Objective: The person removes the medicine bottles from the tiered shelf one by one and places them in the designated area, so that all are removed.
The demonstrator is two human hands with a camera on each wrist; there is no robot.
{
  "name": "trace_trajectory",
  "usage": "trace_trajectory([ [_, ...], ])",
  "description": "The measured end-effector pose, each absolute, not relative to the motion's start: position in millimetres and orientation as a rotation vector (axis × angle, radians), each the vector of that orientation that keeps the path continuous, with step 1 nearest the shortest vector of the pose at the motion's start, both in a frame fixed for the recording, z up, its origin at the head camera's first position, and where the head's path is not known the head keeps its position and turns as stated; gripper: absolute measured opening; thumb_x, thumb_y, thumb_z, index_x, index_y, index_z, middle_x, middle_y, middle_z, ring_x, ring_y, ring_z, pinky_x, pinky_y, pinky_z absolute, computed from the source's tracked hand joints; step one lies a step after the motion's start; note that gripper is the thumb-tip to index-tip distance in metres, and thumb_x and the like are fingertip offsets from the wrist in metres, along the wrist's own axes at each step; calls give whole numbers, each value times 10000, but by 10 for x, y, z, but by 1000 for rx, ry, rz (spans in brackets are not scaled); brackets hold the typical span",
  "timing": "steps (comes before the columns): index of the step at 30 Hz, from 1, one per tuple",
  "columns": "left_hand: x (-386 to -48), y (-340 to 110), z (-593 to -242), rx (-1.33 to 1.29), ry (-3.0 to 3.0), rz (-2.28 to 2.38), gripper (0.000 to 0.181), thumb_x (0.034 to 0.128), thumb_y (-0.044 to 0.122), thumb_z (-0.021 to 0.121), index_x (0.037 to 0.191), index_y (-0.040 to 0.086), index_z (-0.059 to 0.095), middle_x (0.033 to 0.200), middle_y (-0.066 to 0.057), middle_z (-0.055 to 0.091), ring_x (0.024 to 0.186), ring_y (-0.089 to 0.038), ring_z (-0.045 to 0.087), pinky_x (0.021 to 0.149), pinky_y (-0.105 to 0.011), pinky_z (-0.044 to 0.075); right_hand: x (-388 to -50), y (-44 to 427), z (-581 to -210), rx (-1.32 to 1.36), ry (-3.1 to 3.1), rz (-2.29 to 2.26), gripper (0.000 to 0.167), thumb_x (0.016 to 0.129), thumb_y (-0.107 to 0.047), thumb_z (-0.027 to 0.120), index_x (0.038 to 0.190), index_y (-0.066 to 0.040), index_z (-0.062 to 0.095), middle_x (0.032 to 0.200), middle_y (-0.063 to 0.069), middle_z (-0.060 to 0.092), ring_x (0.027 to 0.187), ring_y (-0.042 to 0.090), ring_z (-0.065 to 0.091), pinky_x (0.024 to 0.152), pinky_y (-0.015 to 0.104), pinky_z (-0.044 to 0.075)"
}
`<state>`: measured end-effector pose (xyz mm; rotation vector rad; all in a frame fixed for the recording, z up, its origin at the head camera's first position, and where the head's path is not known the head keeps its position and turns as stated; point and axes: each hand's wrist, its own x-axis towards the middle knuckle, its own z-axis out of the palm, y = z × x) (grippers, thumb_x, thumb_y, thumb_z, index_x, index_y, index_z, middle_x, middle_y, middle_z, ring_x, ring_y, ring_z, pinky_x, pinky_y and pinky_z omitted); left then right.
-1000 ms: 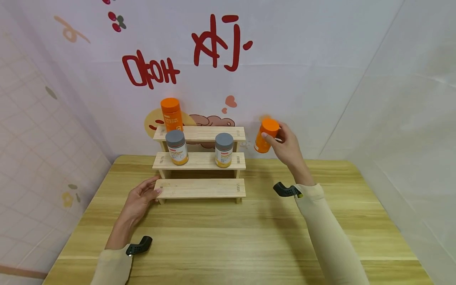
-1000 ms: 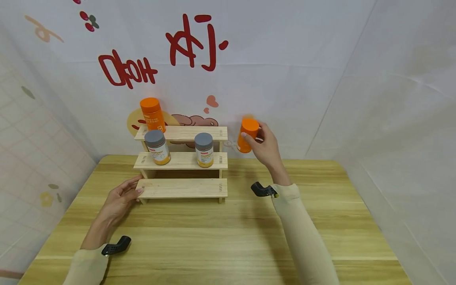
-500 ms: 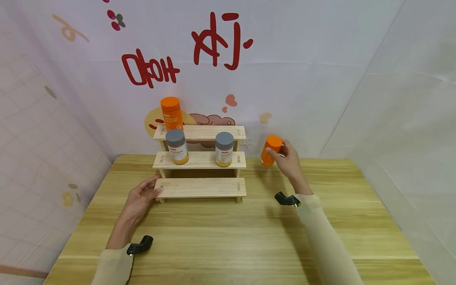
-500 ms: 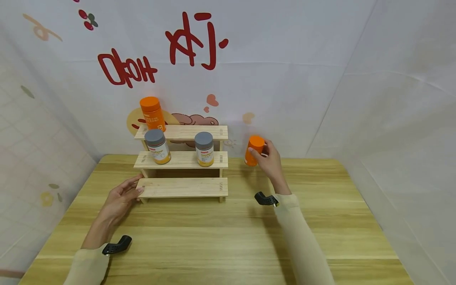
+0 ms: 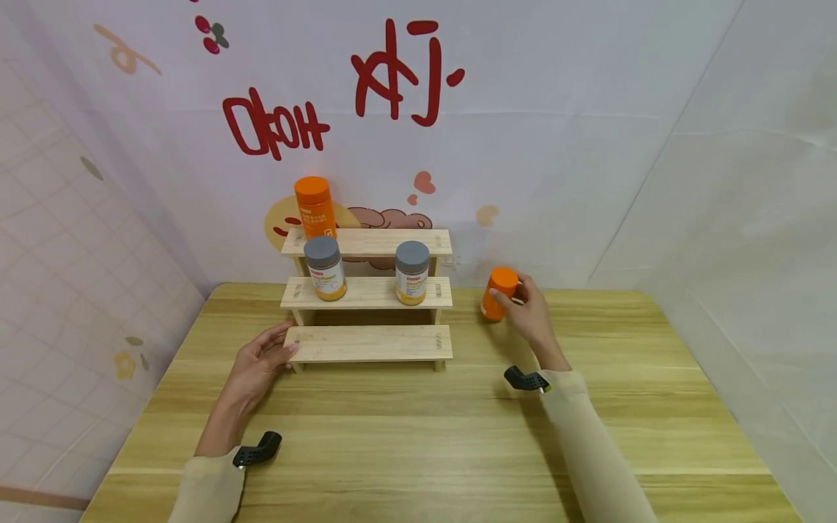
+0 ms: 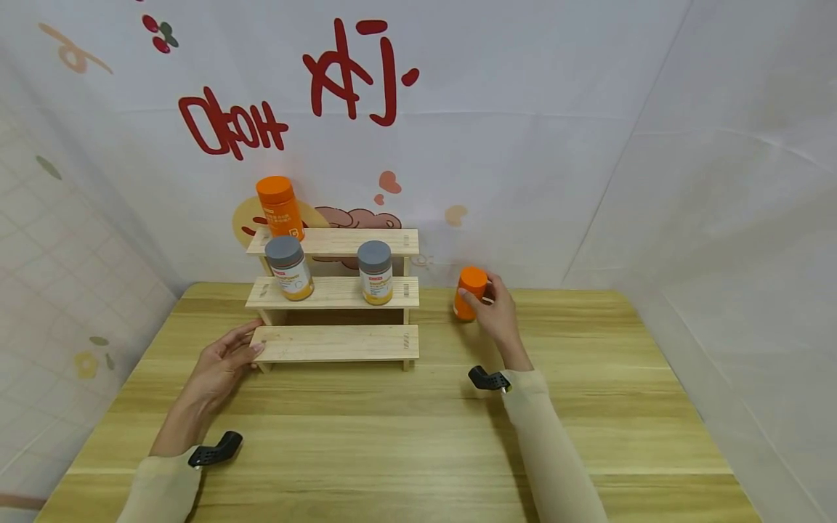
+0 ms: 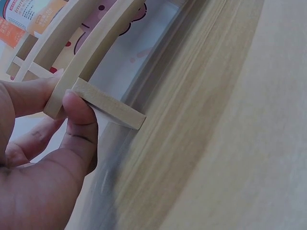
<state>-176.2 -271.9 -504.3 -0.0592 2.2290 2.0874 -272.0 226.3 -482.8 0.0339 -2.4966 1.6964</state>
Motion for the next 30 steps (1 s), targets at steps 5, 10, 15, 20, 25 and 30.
trace_trajectory([
  [5, -1761, -2720, -5047, -59, 2227, 2088, 677, 1005, 192, 684, 1569, -2, 365, 1229, 50, 577, 955, -46, 611, 730, -231, 553, -2708, 2277, -4909, 25, -2507, 1662, 706, 946, -399, 749, 1528, -153, 433, 1407, 189, 601, 1312, 347, 558, 1153, 520, 436],
  [10, -1768, -2712, -5046, -58, 2207, 2117, 677, 1002, 166, 686, 1564, -24, 359, 1223, 55, 586, 941, -47, 617, 722, -230, 553, -2709, 2283, -4940, 6, -2492, 1683, 719, 947, -366, 755, 1531, -122, 415, 1389, 210, 599, 1308, 360, 549, 1163, 516, 426],
  [15, -1770, -2705, -5042, -57, 2199, 2129, 677, 1003, 158, 682, 1563, -33, 353, 1220, 51, 584, 942, -48, 617, 721, -227, 552, -2713, 2280, -4950, -8, -2485, 1717, 726, 968, -299, 737, 1563, -106, 368, 1429, 239, 562, 1345, 389, 517, 1176, 532, 406],
  [20, -1763, -2704, -5047, -64, 2206, 2118, 666, 1003, 178, 685, 1565, 1, 374, 1215, 57, 583, 942, -48, 611, 728, -232, 555, -2706, 2275, -4898, -8, -2537, 1709, 741, 992, -265, 703, 1585, -63, 308, 1455, 278, 524, 1354, 423, 500, 1183, 560, 386],
  [25, -1759, -2708, -5051, -72, 2193, 2133, 662, 1002, 174, 686, 1564, 6, 379, 1205, 68, 590, 934, -45, 608, 727, -230, 555, -2698, 2268, -4808, 53, -2562, 1665, 780, 992, -373, 689, 1586, -66, 288, 1442, 249, 523, 1298, 396, 528, 1158, 549, 412],
  [30, -1758, -2715, -5059, -55, 2195, 2128, 666, 1005, 165, 680, 1568, -3, 366, 1217, 79, 593, 949, -44, 619, 728, -234, 556, -2697, 2274, -4711, 85, -2567, 1608, 810, 966, -426, 713, 1577, -75, 312, 1439, 230, 535, 1271, 401, 537, 1155, 554, 402],
])
